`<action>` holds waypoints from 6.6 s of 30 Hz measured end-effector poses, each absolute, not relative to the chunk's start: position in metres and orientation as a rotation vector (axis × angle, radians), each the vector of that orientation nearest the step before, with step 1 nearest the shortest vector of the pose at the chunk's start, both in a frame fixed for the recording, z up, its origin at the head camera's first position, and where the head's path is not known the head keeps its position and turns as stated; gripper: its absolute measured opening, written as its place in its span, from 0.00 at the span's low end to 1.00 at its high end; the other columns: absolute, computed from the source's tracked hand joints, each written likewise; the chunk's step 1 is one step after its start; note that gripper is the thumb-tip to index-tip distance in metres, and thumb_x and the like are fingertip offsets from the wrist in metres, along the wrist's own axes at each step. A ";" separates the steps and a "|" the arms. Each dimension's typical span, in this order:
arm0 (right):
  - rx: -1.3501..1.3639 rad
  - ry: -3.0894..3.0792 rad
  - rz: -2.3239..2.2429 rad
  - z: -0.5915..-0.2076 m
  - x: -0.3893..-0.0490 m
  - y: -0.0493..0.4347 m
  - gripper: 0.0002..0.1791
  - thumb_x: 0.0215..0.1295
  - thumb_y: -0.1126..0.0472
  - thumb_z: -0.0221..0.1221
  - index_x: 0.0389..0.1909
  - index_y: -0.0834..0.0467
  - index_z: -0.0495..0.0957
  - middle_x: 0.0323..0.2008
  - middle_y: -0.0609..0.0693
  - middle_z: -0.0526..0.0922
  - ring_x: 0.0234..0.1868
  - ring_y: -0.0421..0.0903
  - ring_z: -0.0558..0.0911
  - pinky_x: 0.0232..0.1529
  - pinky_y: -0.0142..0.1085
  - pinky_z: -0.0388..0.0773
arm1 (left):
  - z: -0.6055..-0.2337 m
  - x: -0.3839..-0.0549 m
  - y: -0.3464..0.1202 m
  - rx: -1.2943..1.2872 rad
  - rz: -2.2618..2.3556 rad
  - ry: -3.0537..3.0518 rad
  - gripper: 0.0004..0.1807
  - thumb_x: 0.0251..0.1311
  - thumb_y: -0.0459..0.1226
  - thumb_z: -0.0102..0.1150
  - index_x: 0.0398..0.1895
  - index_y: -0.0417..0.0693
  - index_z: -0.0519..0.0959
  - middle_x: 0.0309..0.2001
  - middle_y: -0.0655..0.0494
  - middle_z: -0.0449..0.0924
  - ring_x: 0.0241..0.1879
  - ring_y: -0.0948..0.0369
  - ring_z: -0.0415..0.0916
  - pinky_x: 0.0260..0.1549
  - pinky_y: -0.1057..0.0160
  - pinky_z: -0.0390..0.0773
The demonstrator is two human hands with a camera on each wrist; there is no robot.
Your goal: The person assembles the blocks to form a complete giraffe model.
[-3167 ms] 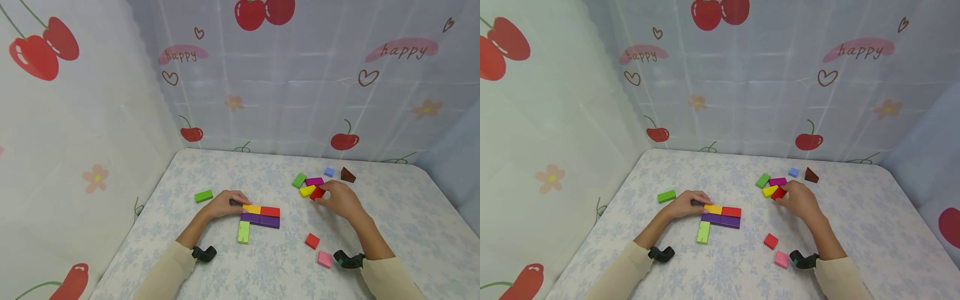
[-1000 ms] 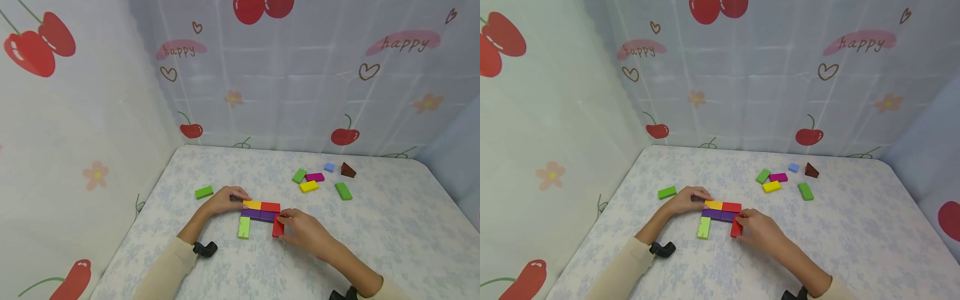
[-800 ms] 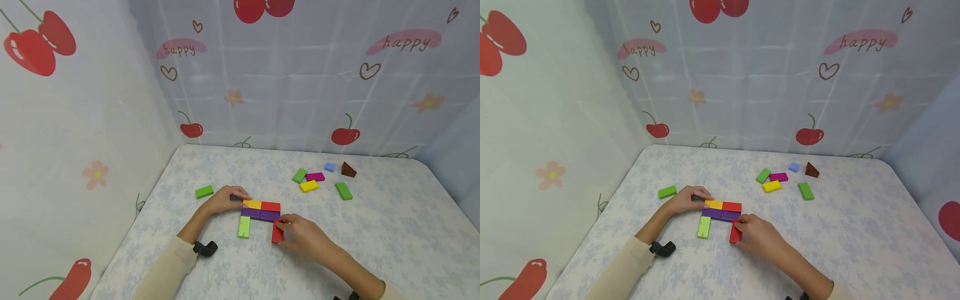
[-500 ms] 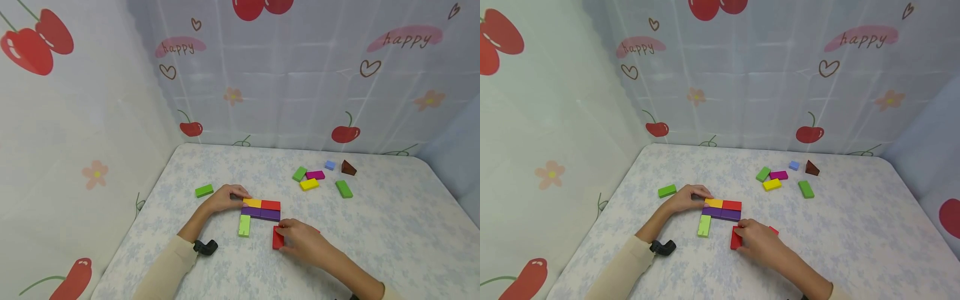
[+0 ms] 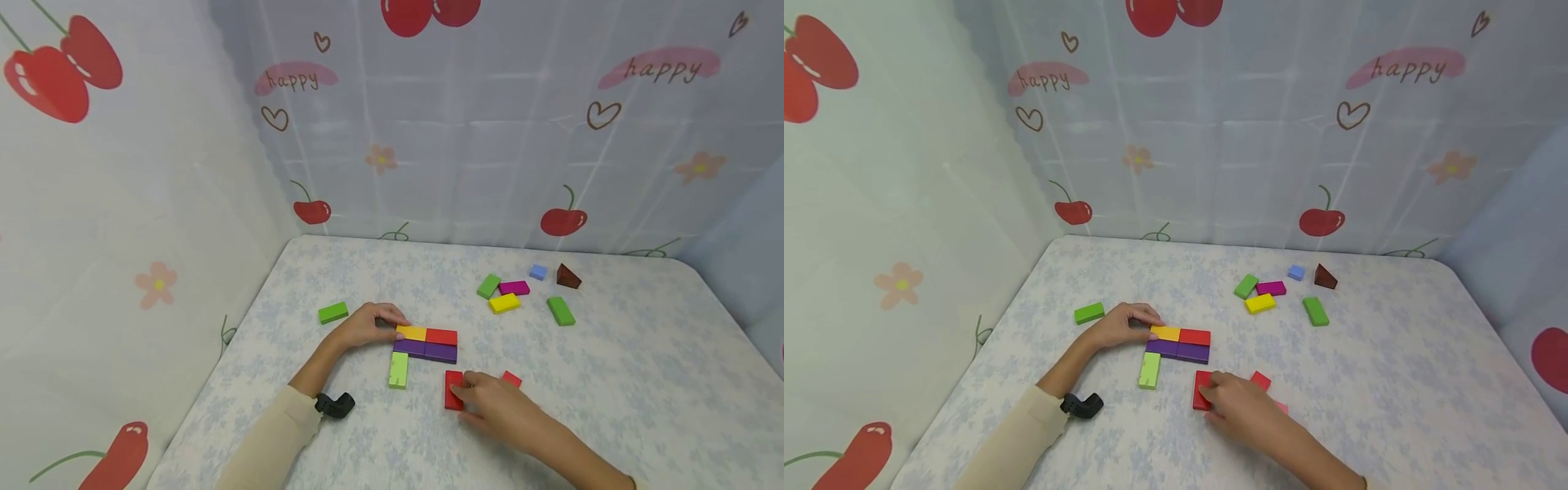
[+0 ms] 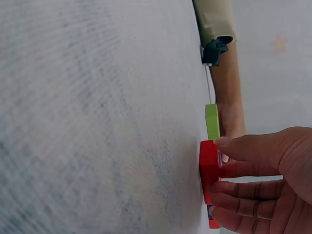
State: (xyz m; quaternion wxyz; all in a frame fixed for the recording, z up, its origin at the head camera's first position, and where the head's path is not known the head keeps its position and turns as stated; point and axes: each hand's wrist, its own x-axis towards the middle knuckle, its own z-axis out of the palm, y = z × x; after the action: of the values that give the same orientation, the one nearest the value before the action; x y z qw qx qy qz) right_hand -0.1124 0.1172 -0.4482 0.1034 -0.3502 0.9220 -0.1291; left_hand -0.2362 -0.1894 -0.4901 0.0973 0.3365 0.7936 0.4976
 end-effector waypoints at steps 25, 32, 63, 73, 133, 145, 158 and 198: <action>-1.052 2.684 -0.443 -0.456 -0.129 0.112 0.26 0.64 0.54 0.70 0.61 0.60 0.82 0.43 0.47 0.78 0.31 0.36 0.71 0.29 0.26 0.72 | -0.492 -0.238 -0.189 1.016 1.484 2.343 0.16 0.60 0.29 0.71 0.51 0.37 0.86 0.49 0.43 0.85 0.52 0.52 0.79 0.54 0.60 0.76; -1.054 2.678 -0.447 -0.455 -0.130 0.114 0.28 0.63 0.54 0.71 0.62 0.60 0.81 0.45 0.48 0.79 0.33 0.36 0.73 0.32 0.27 0.74 | -0.492 -0.237 -0.190 1.014 1.481 2.349 0.16 0.60 0.30 0.71 0.51 0.37 0.86 0.49 0.43 0.85 0.52 0.53 0.79 0.54 0.59 0.76; -0.782 2.955 -0.767 -0.440 -0.120 0.169 0.22 0.62 0.57 0.71 0.57 0.53 0.84 0.50 0.45 0.84 0.44 0.43 0.83 0.42 0.39 0.84 | -0.489 -0.237 -0.188 1.013 1.449 2.334 0.16 0.60 0.30 0.71 0.52 0.37 0.86 0.50 0.43 0.84 0.52 0.51 0.79 0.55 0.59 0.77; -0.643 3.007 -0.622 -0.447 -0.122 0.186 0.23 0.54 0.56 0.76 0.52 0.53 0.87 0.47 0.45 0.84 0.45 0.47 0.84 0.42 0.46 0.85 | -0.490 -0.235 -0.189 0.994 1.433 2.362 0.15 0.60 0.31 0.71 0.51 0.39 0.87 0.49 0.46 0.85 0.52 0.53 0.79 0.56 0.57 0.77; -1.119 2.841 -0.514 -0.428 -0.111 0.096 0.23 0.56 0.61 0.75 0.53 0.56 0.86 0.50 0.50 0.85 0.51 0.49 0.84 0.47 0.44 0.84 | -0.489 -0.236 -0.189 0.968 1.463 2.346 0.16 0.60 0.31 0.71 0.52 0.38 0.86 0.50 0.44 0.85 0.52 0.52 0.80 0.54 0.59 0.77; -1.300 2.707 -0.531 -0.446 -0.109 0.064 0.21 0.58 0.60 0.74 0.54 0.56 0.86 0.45 0.46 0.85 0.45 0.41 0.83 0.44 0.33 0.83 | -0.487 -0.234 -0.189 0.954 1.430 2.375 0.16 0.60 0.31 0.71 0.52 0.39 0.87 0.50 0.44 0.85 0.52 0.52 0.79 0.55 0.58 0.77; -1.244 2.623 -0.560 -0.461 -0.109 0.046 0.19 0.59 0.57 0.74 0.52 0.56 0.87 0.45 0.45 0.86 0.45 0.38 0.84 0.48 0.34 0.82 | -0.490 -0.236 -0.190 0.972 1.430 2.381 0.16 0.60 0.31 0.71 0.52 0.41 0.87 0.49 0.48 0.85 0.51 0.57 0.80 0.56 0.55 0.77; -1.336 2.620 -0.387 -0.460 -0.100 0.057 0.26 0.58 0.51 0.74 0.58 0.50 0.85 0.45 0.43 0.82 0.45 0.37 0.77 0.41 0.28 0.78 | -0.492 -0.236 -0.189 0.980 1.443 2.364 0.16 0.61 0.30 0.70 0.52 0.38 0.86 0.50 0.45 0.85 0.52 0.56 0.79 0.55 0.59 0.77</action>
State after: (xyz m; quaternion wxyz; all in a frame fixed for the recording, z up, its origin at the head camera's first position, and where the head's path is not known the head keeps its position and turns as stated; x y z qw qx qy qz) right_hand -0.1001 0.0572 -0.4601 0.0876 -0.4487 0.8798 -0.1301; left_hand -0.2358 -0.1890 -0.4920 0.1013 0.3319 0.8005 0.4887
